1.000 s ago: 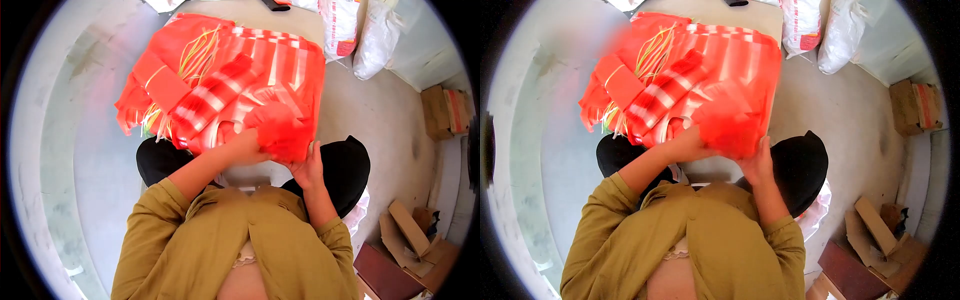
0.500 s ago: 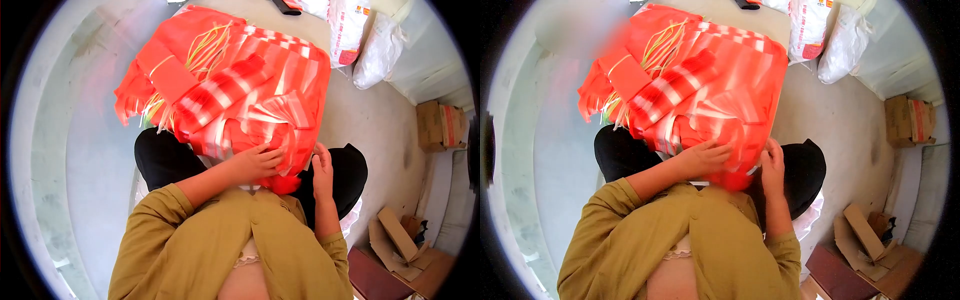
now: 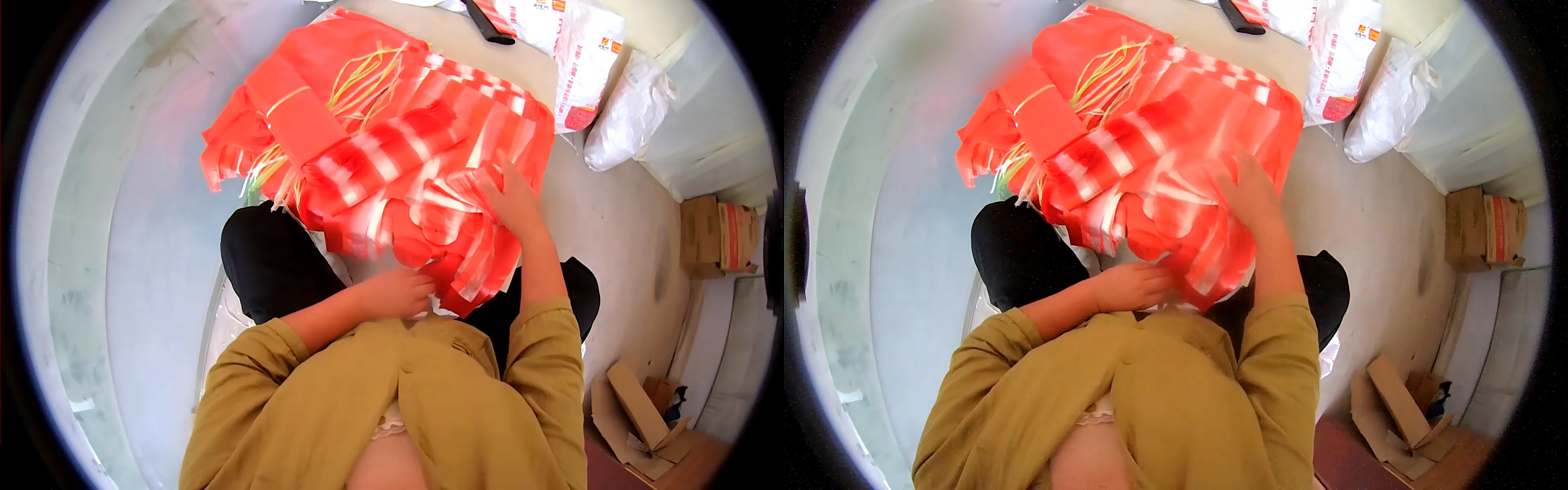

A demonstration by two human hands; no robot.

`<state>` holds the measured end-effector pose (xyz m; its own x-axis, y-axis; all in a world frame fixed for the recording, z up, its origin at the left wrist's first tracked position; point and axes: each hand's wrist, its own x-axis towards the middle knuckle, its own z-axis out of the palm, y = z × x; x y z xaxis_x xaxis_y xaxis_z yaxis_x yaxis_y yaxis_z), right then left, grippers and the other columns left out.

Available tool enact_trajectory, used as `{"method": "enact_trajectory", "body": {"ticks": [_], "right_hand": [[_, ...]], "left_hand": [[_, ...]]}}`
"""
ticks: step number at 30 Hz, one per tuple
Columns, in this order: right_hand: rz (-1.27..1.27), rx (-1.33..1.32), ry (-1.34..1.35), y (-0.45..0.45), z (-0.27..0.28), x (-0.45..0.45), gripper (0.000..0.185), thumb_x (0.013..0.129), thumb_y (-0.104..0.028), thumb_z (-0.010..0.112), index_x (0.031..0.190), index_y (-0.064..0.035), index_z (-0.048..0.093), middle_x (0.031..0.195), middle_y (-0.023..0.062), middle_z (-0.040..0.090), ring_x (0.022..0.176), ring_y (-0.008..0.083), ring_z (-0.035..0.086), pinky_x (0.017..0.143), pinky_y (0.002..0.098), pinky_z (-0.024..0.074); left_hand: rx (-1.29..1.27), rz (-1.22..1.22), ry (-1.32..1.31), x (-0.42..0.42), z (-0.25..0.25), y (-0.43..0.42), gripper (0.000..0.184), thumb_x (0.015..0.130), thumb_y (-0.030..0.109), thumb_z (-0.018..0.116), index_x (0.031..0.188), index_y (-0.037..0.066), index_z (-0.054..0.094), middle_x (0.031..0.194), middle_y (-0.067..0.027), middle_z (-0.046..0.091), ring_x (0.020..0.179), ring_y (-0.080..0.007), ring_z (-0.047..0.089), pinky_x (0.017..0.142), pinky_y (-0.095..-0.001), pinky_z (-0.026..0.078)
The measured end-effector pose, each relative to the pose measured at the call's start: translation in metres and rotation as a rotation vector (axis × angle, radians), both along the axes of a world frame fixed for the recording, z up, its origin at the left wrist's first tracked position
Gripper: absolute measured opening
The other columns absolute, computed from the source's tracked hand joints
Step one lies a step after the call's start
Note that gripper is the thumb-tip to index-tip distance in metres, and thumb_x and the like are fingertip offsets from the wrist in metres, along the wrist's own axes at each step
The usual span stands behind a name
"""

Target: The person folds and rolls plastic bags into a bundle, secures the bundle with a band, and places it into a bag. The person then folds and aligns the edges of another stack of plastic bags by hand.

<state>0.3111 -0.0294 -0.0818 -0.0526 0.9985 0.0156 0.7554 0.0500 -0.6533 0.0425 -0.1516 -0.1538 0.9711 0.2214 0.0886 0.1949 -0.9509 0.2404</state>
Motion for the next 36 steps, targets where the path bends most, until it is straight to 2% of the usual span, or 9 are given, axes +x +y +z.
{"method": "enact_trajectory", "body": {"ticks": [3, 9, 14, 16, 19, 25, 28, 31, 36], "right_hand": [[0.003, -0.090, -0.184, 0.012, 0.008, -0.010, 0.075, 0.092, -0.038, 0.064, 0.153, -0.0050, 0.036, 0.141, 0.0211, 0.056, 0.134, 0.0340, 0.051, 0.111, 0.0418, 0.0403], [0.028, -0.272, -0.052, -0.010, 0.030, -0.011, 0.076, 0.088, -0.042, 0.068, 0.151, -0.0104, 0.042, 0.126, 0.0201, 0.066, 0.109, 0.0334, 0.067, 0.097, 0.0392, 0.0502], [0.226, -0.153, -0.008, -0.062, 0.028, 0.026, 0.043, 0.089, -0.031, 0.066, 0.123, -0.0055, 0.069, 0.089, 0.0138, 0.073, 0.078, 0.0303, 0.068, 0.073, 0.0362, 0.0515], [0.192, -0.200, 0.319, -0.095, 0.031, 0.043, 0.033, 0.088, -0.024, 0.064, 0.112, -0.0036, 0.073, 0.086, 0.0113, 0.072, 0.078, 0.0290, 0.064, 0.077, 0.0375, 0.0493], [0.212, 0.030, 0.101, -0.133, -0.003, 0.089, 0.033, 0.096, -0.022, 0.057, 0.119, -0.0007, 0.068, 0.075, 0.0065, 0.067, 0.075, 0.0213, 0.061, 0.077, 0.0372, 0.0484], [-0.117, 0.264, -0.170, -0.143, 0.040, 0.044, 0.035, 0.083, -0.017, 0.067, 0.117, -0.0068, 0.070, 0.112, 0.0103, 0.070, 0.111, 0.0326, 0.059, 0.102, 0.0446, 0.0419], [0.109, 0.362, -0.184, -0.122, 0.034, -0.003, 0.063, 0.078, -0.020, 0.075, 0.137, -0.0081, 0.055, 0.147, 0.0178, 0.048, 0.137, 0.0398, 0.043, 0.112, 0.0510, 0.0357], [0.276, 0.305, -0.491, -0.107, 0.018, -0.033, 0.071, 0.081, -0.028, 0.074, 0.144, -0.0094, 0.049, 0.157, 0.0179, 0.037, 0.143, 0.0421, 0.034, 0.115, 0.0545, 0.0295], [0.271, 0.022, -0.605, -0.107, 0.004, -0.044, 0.073, 0.082, -0.031, 0.074, 0.147, -0.0102, 0.047, 0.157, 0.0181, 0.036, 0.142, 0.0421, 0.033, 0.117, 0.0579, 0.0236]], "left_hand": [[-0.061, 0.056, 0.085, -0.008, 0.001, -0.004, 0.024, 0.084, 0.020, 0.058, 0.104, 0.007, 0.064, 0.122, -0.0103, 0.063, 0.116, -0.0258, 0.060, 0.095, -0.0375, 0.051], [-0.129, 0.157, -0.023, -0.019, -0.019, -0.008, 0.024, 0.083, 0.018, 0.057, 0.105, 0.010, 0.064, 0.117, -0.0087, 0.063, 0.109, -0.0272, 0.063, 0.089, -0.0379, 0.054], [-0.167, 0.215, -0.074, -0.018, -0.014, -0.006, 0.017, 0.083, 0.017, 0.059, 0.097, 0.011, 0.065, 0.107, -0.0076, 0.062, 0.098, -0.0284, 0.065, 0.080, -0.0398, 0.055], [-0.165, 0.269, -0.171, -0.015, -0.017, -0.005, 0.009, 0.081, 0.018, 0.062, 0.084, 0.011, 0.067, 0.089, -0.0076, 0.061, 0.086, -0.0285, 0.065, 0.072, -0.0422, 0.055], [-0.242, 0.263, 0.061, -0.013, -0.011, 0.001, 0.013, 0.081, 0.015, 0.061, 0.093, 0.010, 0.064, 0.102, -0.0082, 0.064, 0.095, -0.0300, 0.066, 0.076, -0.0433, 0.055], [-0.498, 0.451, 0.186, -0.005, -0.026, 0.004, 0.025, 0.092, 0.029, 0.057, 0.096, 0.011, 0.074, 0.103, -0.0108, 0.070, 0.098, -0.0304, 0.068, 0.079, -0.0432, 0.055], [-0.560, 0.451, 0.240, -0.016, -0.029, 0.005, 0.032, 0.095, 0.036, 0.054, 0.106, 0.013, 0.073, 0.102, -0.0111, 0.070, 0.096, -0.0314, 0.068, 0.082, -0.0457, 0.054], [-0.613, 0.715, 0.202, -0.023, -0.037, -0.002, 0.032, 0.089, 0.028, 0.066, 0.117, 0.013, 0.068, 0.114, -0.0103, 0.069, 0.105, -0.0318, 0.066, 0.089, -0.0441, 0.053], [-0.839, 1.084, 0.146, -0.045, -0.106, 0.008, 0.038, 0.095, 0.034, 0.059, 0.126, 0.011, 0.063, 0.117, -0.0115, 0.069, 0.107, -0.0278, 0.066, 0.089, -0.0422, 0.052]]}}
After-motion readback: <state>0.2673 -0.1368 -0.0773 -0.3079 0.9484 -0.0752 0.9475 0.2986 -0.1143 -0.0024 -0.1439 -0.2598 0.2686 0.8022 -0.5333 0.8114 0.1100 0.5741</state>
